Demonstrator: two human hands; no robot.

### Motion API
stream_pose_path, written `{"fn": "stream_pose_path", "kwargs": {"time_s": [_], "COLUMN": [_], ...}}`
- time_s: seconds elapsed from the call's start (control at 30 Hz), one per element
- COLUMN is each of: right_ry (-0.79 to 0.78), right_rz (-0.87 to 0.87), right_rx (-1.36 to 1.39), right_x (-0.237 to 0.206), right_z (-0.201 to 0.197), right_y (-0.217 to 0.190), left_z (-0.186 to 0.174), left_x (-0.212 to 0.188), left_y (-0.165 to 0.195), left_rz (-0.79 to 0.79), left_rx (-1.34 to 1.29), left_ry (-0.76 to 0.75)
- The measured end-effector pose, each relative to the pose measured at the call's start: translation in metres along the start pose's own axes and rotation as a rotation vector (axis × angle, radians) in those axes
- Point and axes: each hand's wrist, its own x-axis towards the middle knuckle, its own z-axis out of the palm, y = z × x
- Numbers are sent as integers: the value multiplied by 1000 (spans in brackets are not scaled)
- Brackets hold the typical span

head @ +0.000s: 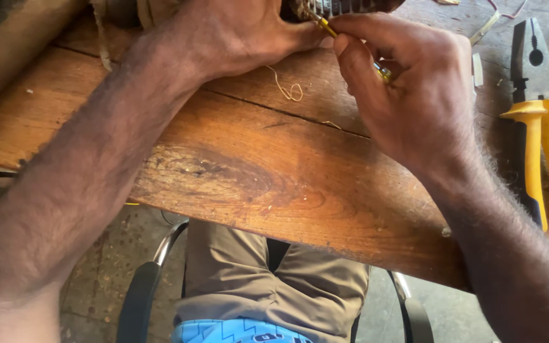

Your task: The person sits at a wooden workbench repairing an electric motor armature with copper windings. They use a screwdriver to pry and scrape at the windings and commutator, occasionally set the screwdriver down, pick up pliers, and reposition the motor while continuing to work on it by hand.

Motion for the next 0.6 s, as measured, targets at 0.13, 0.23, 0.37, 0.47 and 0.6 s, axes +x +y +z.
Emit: {"fn": "stream_pose_path", "kwargs": {"time_s": [0.13,0.23,0.37,0.47,0.6], "right_ry": [-27,29,92,3,79], "right_rz": [277,136,16,467,166], "right_rx": [154,107,33,382,122], "right_x": [0,1,-5,-7,-7], "right_z": [6,14,20,17,20], "right_y": [3,2,-8,-11,-14], "left_z": [2,6,15,19,21], "left_x": [1,0,-2,-3,-5], "left_y": [-2,-10,-17,-19,-17], "left_rz": [-46,87,139,178,200], "left_rx": [-92,-93,26,49,29], "left_ry": [-11,49,118,160,210]}}
